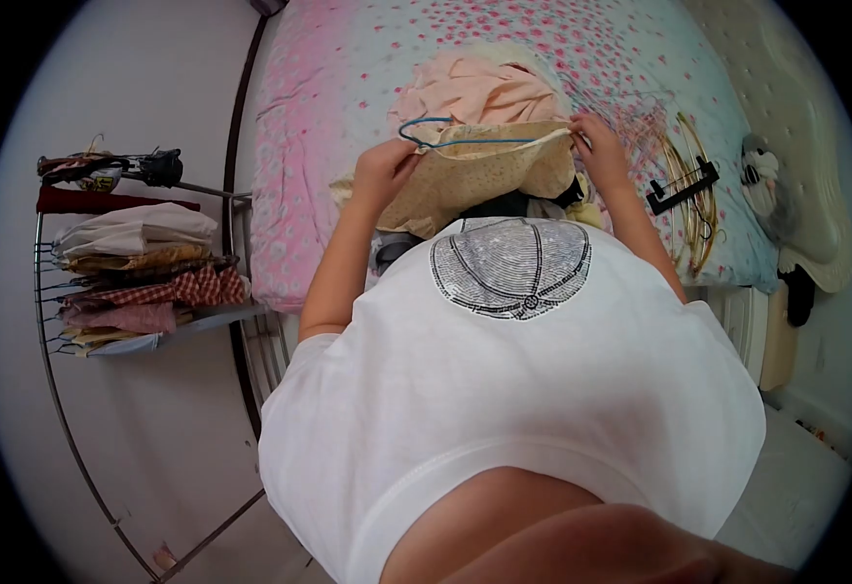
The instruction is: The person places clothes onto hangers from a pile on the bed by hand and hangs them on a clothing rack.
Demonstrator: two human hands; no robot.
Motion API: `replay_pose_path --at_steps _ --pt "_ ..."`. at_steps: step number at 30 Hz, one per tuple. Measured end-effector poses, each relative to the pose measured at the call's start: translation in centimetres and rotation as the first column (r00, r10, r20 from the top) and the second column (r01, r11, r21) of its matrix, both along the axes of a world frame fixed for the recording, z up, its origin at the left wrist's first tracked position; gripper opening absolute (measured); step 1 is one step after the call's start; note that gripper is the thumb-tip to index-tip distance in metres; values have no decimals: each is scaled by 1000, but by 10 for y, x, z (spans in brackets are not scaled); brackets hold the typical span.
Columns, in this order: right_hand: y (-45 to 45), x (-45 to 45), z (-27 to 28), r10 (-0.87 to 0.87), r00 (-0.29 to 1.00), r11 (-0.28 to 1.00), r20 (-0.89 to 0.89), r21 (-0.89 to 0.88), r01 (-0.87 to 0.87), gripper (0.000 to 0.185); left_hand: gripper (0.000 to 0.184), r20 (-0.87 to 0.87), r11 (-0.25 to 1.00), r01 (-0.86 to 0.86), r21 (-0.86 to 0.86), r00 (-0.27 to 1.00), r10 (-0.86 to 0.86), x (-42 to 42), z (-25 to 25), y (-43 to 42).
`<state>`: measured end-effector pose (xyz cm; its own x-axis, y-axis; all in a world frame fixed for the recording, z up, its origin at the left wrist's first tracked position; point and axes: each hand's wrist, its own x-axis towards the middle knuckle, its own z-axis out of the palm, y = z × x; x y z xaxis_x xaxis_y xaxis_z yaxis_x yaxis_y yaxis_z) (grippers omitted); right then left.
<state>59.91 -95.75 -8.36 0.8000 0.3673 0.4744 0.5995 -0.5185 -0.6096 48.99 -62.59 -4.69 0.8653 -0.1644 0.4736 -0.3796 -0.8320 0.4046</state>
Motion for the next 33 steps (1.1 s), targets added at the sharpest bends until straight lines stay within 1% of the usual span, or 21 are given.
replay_pose_path --at_steps 1,4,7,10,11,13,14,16,17,19,20,22,23,26,28,29,31,32,33 --pt "3 -2 2 -36 997 999 -71 3 36 12 13 -5 1000 14 -9 1000 -14 1 -4 -4" --pt "13 -6 4 81 982 983 -170 179 -50 14 15 -52 992 -27 -126 998 21 3 -14 -19" --pt "30 -11 -3 243 949 961 -202 180 -208 21 17 -55 985 -29 -172 998 20 7 -19 -33" --pt "48 -26 6 217 976 962 -4 168 -214 29 18 -114 975 -28 -221 994 3 10 -17 -41" --pt "50 -27 10 184 981 980 68 70 -188 34 18 -107 972 -35 -232 994 10 11 -14 -41" --pt "49 -17 -8 148 988 989 54 -11 -147 33 18 -97 966 -49 -254 995 25 9 -9 -44" --pt "46 -12 -18 130 990 991 48 -51 -128 33 18 -98 971 -45 -233 995 23 9 -8 -44" --pt "40 -9 -19 175 969 959 -174 -194 -208 34 18 -97 981 -41 -189 995 23 9 -5 -40" --pt "39 -7 -20 184 941 932 -285 -254 -259 35 19 -125 977 -44 -210 992 18 8 -6 -39" --pt "40 -7 -23 244 915 913 -320 -244 -328 34 19 -183 966 -52 -252 983 5 7 -8 -38" --pt "41 -7 -24 273 901 902 -338 -237 -362 34 18 -197 974 -45 -221 980 0 6 -8 -38" --pt "45 -11 -28 344 868 926 -359 -22 -376 30 18 -224 987 -27 -157 974 -9 5 -8 -39" --pt "47 -14 -29 380 851 923 -363 86 -376 29 18 -234 985 -29 -171 972 -12 5 -8 -39" --pt "48 -21 -17 454 760 890 -464 270 -367 26 19 -255 974 -43 -223 967 -16 2 -13 -38" --pt "45 -18 -22 450 777 893 -440 204 -401 26 21 -250 960 -59 -275 968 -12 -1 -16 -38" --pt "43 -17 -24 448 785 893 -427 169 -418 26 21 -256 962 -58 -267 967 -13 -1 -17 -40" --pt "46 -23 -21 432 770 902 -470 226 -368 28 21 -266 966 -56 -252 964 -14 -2 -14 -43" --pt "48 -26 -20 424 761 905 -490 253 -342 30 21 -244 981 -46 -189 970 -2 -1 -11 -44" --pt "50 -27 -18 379 797 925 -470 228 -305 30 21 -220 991 -37 -125 975 9 0 -7 -44"
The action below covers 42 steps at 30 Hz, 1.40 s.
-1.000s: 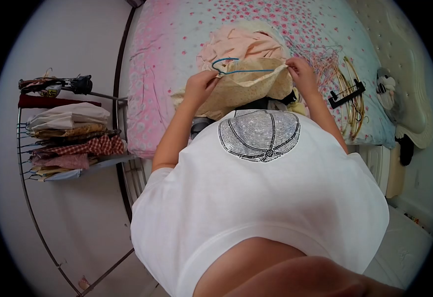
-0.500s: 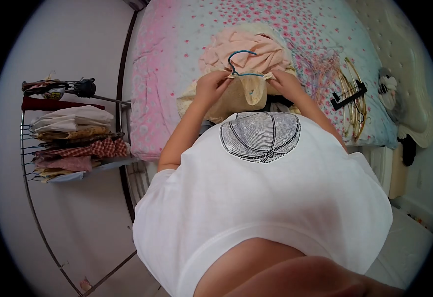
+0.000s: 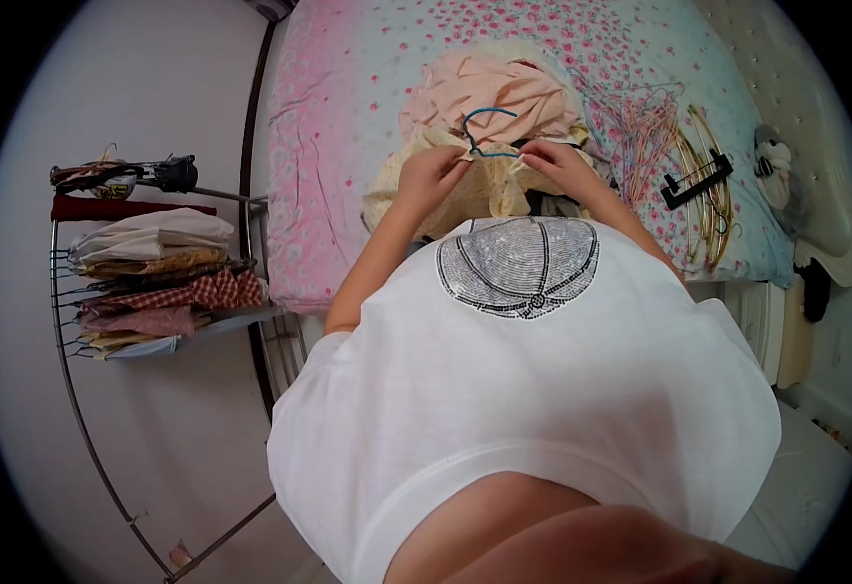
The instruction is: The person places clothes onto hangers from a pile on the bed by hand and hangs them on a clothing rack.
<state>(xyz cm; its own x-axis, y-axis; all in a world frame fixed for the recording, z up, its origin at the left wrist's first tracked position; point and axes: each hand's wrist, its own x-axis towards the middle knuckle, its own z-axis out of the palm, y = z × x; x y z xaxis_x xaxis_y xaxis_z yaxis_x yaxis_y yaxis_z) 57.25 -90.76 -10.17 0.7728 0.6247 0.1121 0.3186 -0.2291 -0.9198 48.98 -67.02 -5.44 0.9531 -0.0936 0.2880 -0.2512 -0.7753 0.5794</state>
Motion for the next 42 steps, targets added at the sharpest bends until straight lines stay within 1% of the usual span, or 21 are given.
replay_pose_path --at_steps 1,2,5,6,9,13,15,18,19,21,22,24,27,28,32,34,37,40,42 --pt "1 0 1 -49 998 999 35 -14 49 32 21 24 998 4 66 1000 -6 1 2 0" --pt "2 0 3 -97 993 995 70 -27 99 33 21 33 999 -7 36 999 6 3 1 2" --pt "-4 11 4 -93 992 987 90 -120 103 35 19 43 999 -28 -38 999 30 5 1 7" --pt "-5 14 2 -93 994 986 56 -135 100 34 19 38 998 -29 -52 999 31 5 4 6" --pt "-5 14 1 -59 998 993 8 -103 59 32 18 10 996 -27 -84 1000 28 3 4 5" --pt "0 5 6 49 999 999 8 -23 -49 29 20 35 994 -4 -108 999 7 4 -7 5" --pt "1 1 12 98 995 995 3 9 -98 28 21 17 993 -13 -117 1000 15 3 -8 5" --pt "2 2 12 115 993 992 4 -53 -114 28 19 -8 997 -4 -83 1000 3 1 -4 5" --pt "2 2 11 78 997 996 24 -50 -77 27 18 -17 998 3 -65 1000 -4 1 -2 6" --pt "1 2 12 6 998 999 63 -42 -3 27 17 40 1000 -8 -21 999 9 5 0 9" --pt "-1 3 15 -35 998 999 44 -31 36 27 17 67 1000 -15 1 998 15 6 1 11" --pt "-6 3 23 -116 993 993 3 -10 116 26 16 60 999 -42 7 997 42 6 10 15" --pt "-15 12 18 -130 990 988 -53 73 133 26 16 53 998 -69 14 996 68 8 10 27" --pt "-18 15 16 -166 984 983 -58 66 170 24 16 45 997 -79 9 996 78 7 11 31" --pt "-26 15 18 -201 974 971 -100 115 212 23 17 -51 996 -83 -40 995 81 1 16 33" --pt "-28 19 13 -225 969 960 -99 145 238 22 17 -50 997 -75 -27 996 74 0 13 37" --pt "-30 23 9 -186 973 965 -140 160 207 22 17 -29 995 -96 -9 995 96 -1 8 40" --pt "-34 27 8 -166 977 980 -135 89 178 21 17 -22 990 -144 -10 989 144 -5 13 40" --pt "-37 27 11 -171 976 979 -132 92 184 20 18 -22 986 -166 -33 986 165 -7 12 44"
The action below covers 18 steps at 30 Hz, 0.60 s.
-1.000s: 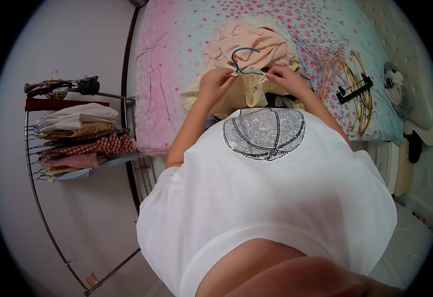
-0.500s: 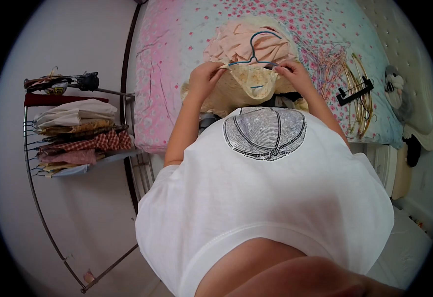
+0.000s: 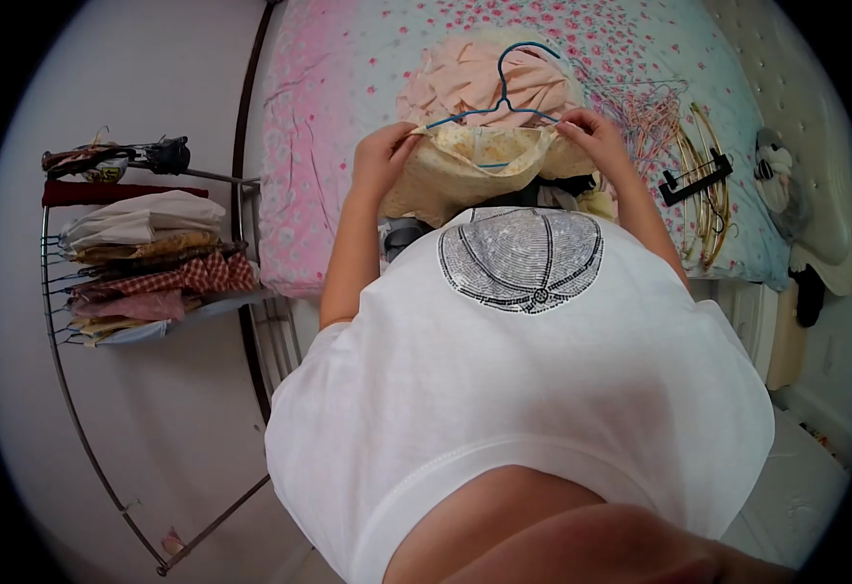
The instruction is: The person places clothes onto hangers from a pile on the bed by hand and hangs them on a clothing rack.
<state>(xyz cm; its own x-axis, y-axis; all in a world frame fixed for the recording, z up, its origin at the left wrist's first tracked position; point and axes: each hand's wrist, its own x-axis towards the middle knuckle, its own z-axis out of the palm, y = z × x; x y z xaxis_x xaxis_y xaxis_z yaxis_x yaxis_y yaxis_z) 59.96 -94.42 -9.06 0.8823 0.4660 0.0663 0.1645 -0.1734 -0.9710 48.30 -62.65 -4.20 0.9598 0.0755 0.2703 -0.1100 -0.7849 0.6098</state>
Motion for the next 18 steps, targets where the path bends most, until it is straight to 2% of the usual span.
replay_pose_path --at_steps 4,8,13,16,18 --pt "-5 -1 15 -4 1000 999 30 -41 5 19 17 19 999 -10 -54 1000 11 0 -3 9" --pt "-12 3 11 -30 999 1000 29 8 29 19 17 6 997 -29 -75 1000 29 -1 -2 11" --pt "-14 5 4 -66 998 995 -5 70 66 21 17 75 999 -16 -38 997 18 0 4 10" --pt "-18 6 8 -125 908 992 399 18 128 23 16 104 998 -55 -38 993 59 -2 8 13" --pt "-25 10 5 -112 944 992 309 -16 123 24 16 127 996 -78 -51 988 84 -5 11 17"
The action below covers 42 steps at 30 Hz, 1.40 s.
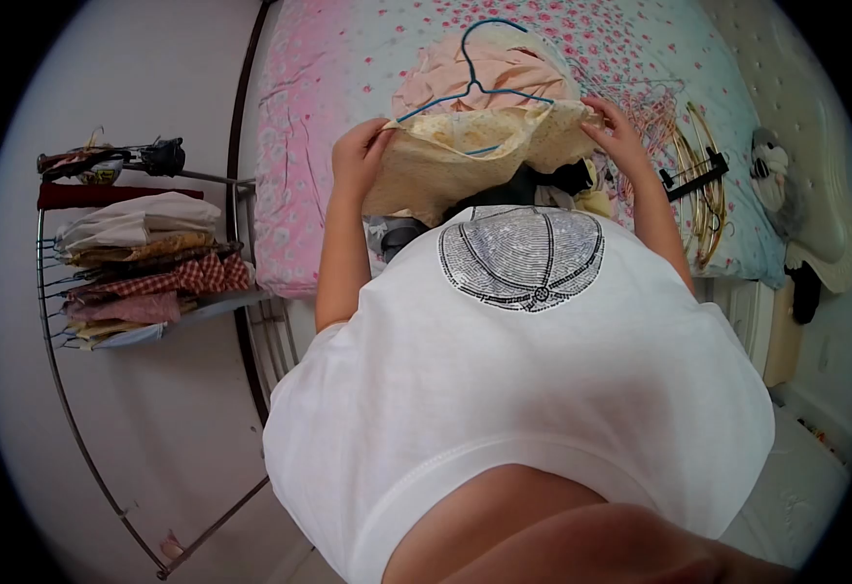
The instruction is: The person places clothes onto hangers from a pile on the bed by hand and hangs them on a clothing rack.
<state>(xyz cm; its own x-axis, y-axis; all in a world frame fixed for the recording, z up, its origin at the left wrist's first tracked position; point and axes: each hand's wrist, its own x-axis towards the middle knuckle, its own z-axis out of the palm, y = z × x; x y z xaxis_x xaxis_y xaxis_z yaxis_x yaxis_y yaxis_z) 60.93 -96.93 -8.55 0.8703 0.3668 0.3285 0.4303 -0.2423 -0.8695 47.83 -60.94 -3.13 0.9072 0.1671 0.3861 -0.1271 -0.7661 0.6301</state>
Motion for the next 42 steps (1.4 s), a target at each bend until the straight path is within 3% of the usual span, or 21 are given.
replay_pose_path --at_steps 4,13,19,21,22,25,28,32,34,37,42 --pt "-19 10 -20 35 946 992 -323 129 8 23 16 17 997 0 -78 1000 1 -3 2 13" --pt "-22 14 -25 -49 973 999 -225 11 53 18 16 15 996 11 -90 1000 -10 -2 -2 20" --pt "-30 22 -39 -129 949 992 -287 -47 120 22 15 1 993 15 -115 1000 -15 -4 1 22" --pt "-25 14 -27 -145 981 936 126 -305 178 28 15 -9 994 14 -112 1000 -15 -3 1 21" --pt "-20 8 -17 -106 939 879 328 -411 243 31 15 -15 995 11 -103 1000 -12 -2 1 22" --pt "-1 -6 6 -105 880 905 462 -323 278 40 14 0 992 31 -126 1000 -31 -1 0 20" --pt "15 -16 28 -88 871 924 482 -286 252 38 14 2 992 39 -122 999 -39 -1 5 13" --pt "32 -20 35 126 807 951 577 -301 66 33 14 -15 992 56 -109 998 -58 1 8 4" --pt "44 -26 39 212 721 935 659 -352 47 28 14 -25 992 44 -120 999 -48 2 6 3" --pt "53 -24 34 187 707 916 682 -381 126 22 15 -26 995 37 -93 999 -40 2 7 1" --pt "48 -11 37 322 675 867 663 -493 70 18 15 -14 1000 -9 -27 1000 9 1 10 -2"
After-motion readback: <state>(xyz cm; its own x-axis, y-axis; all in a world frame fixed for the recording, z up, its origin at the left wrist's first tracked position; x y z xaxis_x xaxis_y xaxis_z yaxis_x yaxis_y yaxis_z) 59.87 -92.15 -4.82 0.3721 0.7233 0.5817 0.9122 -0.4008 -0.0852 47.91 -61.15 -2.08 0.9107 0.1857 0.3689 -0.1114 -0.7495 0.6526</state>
